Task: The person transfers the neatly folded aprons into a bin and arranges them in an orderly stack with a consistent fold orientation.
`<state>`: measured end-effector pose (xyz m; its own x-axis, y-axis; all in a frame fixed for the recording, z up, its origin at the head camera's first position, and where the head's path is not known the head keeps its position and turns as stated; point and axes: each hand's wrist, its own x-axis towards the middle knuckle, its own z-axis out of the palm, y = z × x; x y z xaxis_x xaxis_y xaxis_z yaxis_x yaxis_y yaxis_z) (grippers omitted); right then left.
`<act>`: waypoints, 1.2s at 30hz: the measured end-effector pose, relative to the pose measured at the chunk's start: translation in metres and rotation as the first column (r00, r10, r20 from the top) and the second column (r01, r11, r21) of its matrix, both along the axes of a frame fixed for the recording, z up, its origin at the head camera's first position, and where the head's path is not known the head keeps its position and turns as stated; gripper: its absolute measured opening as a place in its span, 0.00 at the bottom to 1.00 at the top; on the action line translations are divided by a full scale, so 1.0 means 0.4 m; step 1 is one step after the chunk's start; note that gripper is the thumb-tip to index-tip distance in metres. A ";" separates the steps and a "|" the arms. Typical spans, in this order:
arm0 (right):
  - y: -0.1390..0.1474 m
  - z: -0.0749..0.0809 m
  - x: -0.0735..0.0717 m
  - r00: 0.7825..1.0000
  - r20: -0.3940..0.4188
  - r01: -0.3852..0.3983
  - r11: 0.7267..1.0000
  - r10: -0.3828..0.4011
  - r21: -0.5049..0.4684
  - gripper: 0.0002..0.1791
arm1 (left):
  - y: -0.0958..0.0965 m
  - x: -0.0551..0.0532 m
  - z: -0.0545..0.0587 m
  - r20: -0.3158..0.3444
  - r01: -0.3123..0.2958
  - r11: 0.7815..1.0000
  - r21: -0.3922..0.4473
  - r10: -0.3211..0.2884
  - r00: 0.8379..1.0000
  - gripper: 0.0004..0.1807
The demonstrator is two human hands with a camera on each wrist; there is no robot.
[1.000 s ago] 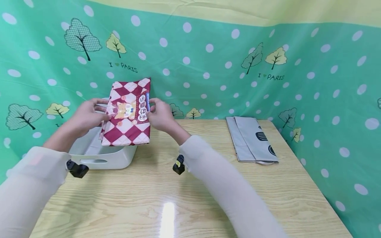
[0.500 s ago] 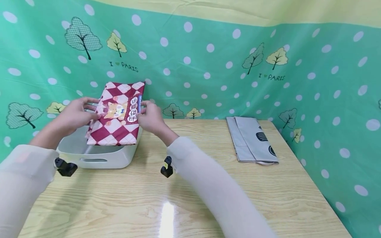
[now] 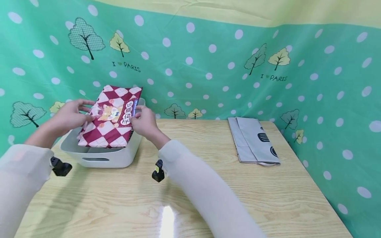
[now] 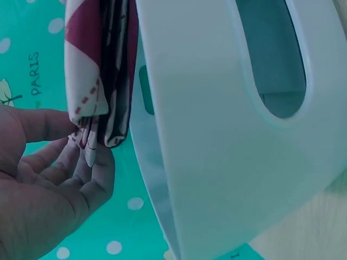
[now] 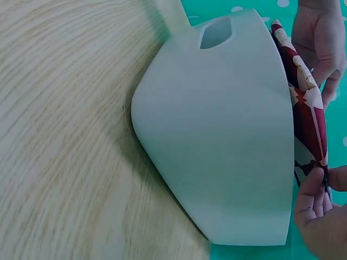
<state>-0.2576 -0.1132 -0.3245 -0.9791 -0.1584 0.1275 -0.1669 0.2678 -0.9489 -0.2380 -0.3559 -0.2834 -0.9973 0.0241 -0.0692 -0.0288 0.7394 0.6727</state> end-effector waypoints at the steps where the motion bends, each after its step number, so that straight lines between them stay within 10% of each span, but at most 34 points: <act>1: -0.002 -0.002 0.000 1.000 0.001 0.000 1.000 0.000 0.002 0.26 | -0.001 0.000 0.000 0.002 0.000 1.000 -0.002 0.000 1.000 0.40; 10: -0.001 -0.012 -0.005 1.000 -0.004 -0.025 0.998 0.025 0.064 0.26 | -0.006 -0.001 -0.011 0.022 0.001 1.000 -0.020 0.000 1.000 0.40; 17: 0.011 -0.015 -0.019 0.999 -0.001 -0.041 0.980 0.042 0.195 0.29 | -0.011 0.000 -0.025 -0.099 -0.043 0.986 -0.160 0.027 0.995 0.39; 36: 0.055 -0.011 -0.015 0.988 -0.129 -0.068 0.984 0.089 0.164 0.24 | 0.026 0.013 -0.029 -0.101 -0.049 0.992 -0.119 0.037 0.994 0.36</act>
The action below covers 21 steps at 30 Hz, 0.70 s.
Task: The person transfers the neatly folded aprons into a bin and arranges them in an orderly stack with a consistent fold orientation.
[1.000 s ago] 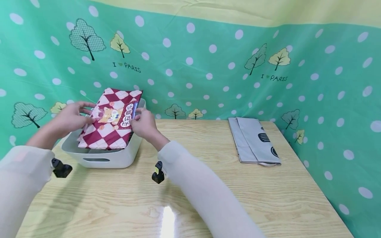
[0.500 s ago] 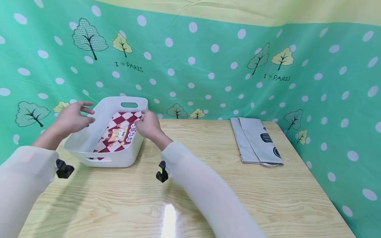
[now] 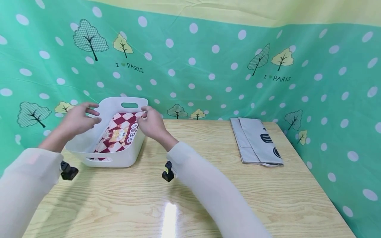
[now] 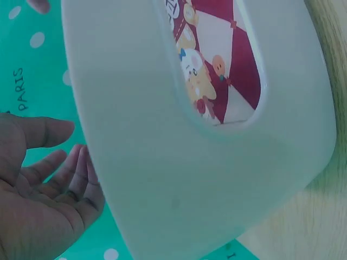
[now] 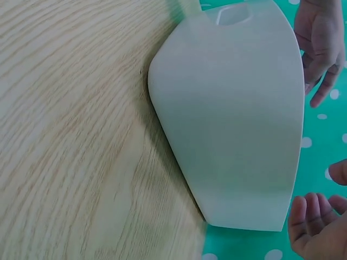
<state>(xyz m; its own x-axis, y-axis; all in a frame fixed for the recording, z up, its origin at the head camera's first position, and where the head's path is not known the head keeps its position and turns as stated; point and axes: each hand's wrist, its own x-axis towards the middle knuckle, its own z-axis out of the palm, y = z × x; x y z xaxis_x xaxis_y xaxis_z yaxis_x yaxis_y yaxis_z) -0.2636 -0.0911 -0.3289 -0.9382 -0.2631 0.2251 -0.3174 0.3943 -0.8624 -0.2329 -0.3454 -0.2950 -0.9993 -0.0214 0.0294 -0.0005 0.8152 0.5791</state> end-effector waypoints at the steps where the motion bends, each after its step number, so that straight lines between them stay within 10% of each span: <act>1: 0.005 0.000 0.000 1.000 -0.006 -0.005 1.000 0.005 -0.007 0.24 | 0.003 0.000 -0.002 0.001 0.004 1.000 0.000 -0.004 1.000 0.36; 21: 0.157 -0.014 -0.011 0.986 -0.161 -0.036 0.997 0.047 0.067 0.23 | 0.141 0.002 -0.006 -0.057 0.094 0.996 -0.001 -0.093 0.994 0.30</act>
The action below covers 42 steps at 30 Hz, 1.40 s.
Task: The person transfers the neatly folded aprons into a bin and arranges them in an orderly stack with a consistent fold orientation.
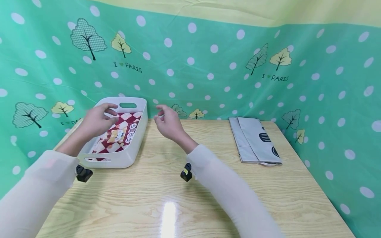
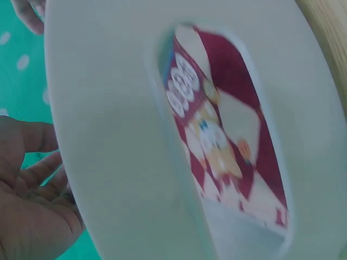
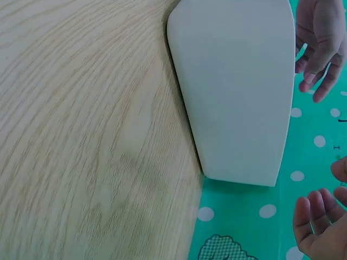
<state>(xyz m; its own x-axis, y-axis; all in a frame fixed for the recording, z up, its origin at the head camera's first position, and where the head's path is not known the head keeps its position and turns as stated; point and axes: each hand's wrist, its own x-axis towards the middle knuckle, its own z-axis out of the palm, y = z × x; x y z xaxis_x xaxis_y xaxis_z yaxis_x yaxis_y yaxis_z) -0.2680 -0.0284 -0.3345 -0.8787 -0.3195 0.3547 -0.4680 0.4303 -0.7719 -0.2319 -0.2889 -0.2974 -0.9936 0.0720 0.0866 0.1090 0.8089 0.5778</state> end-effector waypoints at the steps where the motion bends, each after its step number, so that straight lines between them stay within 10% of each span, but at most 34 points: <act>1: 0.010 -0.001 0.000 1.000 -0.007 0.002 1.000 -0.002 0.006 0.23 | 0.011 0.000 0.000 -0.007 0.009 1.000 0.002 -0.009 1.000 0.30; 18: 0.175 -0.019 -0.001 0.993 -0.107 0.068 0.992 -0.057 0.108 0.25 | 0.201 0.006 -0.005 -0.097 0.132 0.988 0.085 -0.124 0.988 0.26; 42: 0.541 -0.080 0.024 0.960 -0.139 0.268 0.940 -0.243 0.213 0.24 | 0.391 -0.018 -0.077 -0.047 0.270 0.938 0.215 -0.266 0.963 0.26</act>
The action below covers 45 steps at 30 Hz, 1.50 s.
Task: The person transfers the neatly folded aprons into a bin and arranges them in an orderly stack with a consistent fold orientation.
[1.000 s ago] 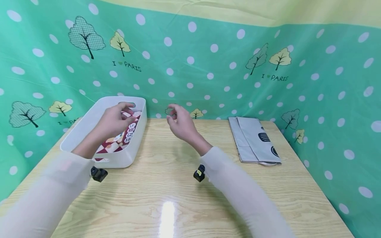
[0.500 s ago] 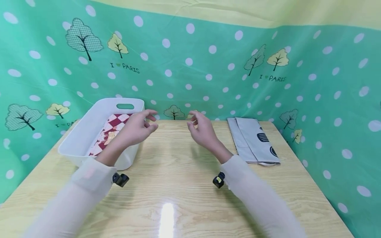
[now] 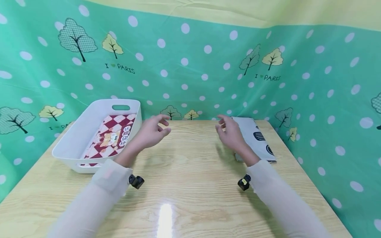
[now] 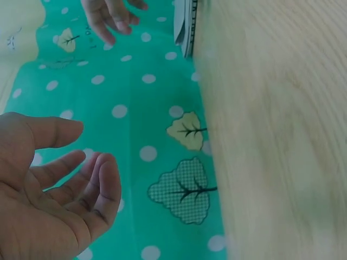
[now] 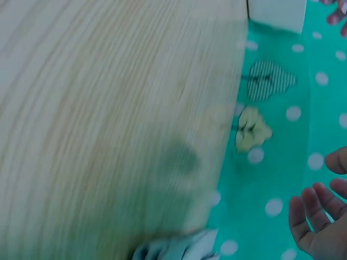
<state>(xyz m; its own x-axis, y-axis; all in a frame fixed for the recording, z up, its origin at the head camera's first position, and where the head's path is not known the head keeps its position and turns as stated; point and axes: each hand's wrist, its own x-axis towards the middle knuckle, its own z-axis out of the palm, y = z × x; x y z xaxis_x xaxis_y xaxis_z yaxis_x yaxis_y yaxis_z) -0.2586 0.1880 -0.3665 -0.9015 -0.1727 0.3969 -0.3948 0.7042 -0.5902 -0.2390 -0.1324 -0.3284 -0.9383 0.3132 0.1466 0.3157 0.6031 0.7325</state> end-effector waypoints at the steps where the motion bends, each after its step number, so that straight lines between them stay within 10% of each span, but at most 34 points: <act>1: 0.016 -0.003 0.000 1.000 0.015 0.011 1.000 -0.011 0.000 0.24 | 0.004 -0.002 -0.004 0.009 -0.002 1.000 0.003 0.002 1.000 0.26; 22: 0.306 -0.060 -0.061 0.890 0.388 0.282 0.958 -0.240 -0.055 0.28 | 0.096 -0.071 -0.087 0.242 -0.014 0.988 0.151 -0.024 0.970 0.25; 34: 0.424 -0.105 -0.069 0.933 0.298 0.102 0.945 -0.199 0.311 0.27 | 0.109 -0.075 -0.111 0.226 -0.001 0.990 0.138 -0.030 0.974 0.23; 45: 0.411 -0.122 -0.062 0.926 0.363 -0.061 0.913 -0.099 0.404 0.33 | 0.115 -0.074 -0.129 0.237 -0.004 0.995 0.099 -0.020 0.971 0.22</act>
<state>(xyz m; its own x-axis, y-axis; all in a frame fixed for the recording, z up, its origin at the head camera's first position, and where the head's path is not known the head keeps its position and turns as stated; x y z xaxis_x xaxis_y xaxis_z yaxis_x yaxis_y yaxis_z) -0.2833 0.3525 -0.4154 -0.9722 -0.2253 -0.0643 -0.1889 0.9159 -0.3542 -0.2688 -0.0862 -0.3801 -0.9473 0.3164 -0.0501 0.1299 0.5226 0.8426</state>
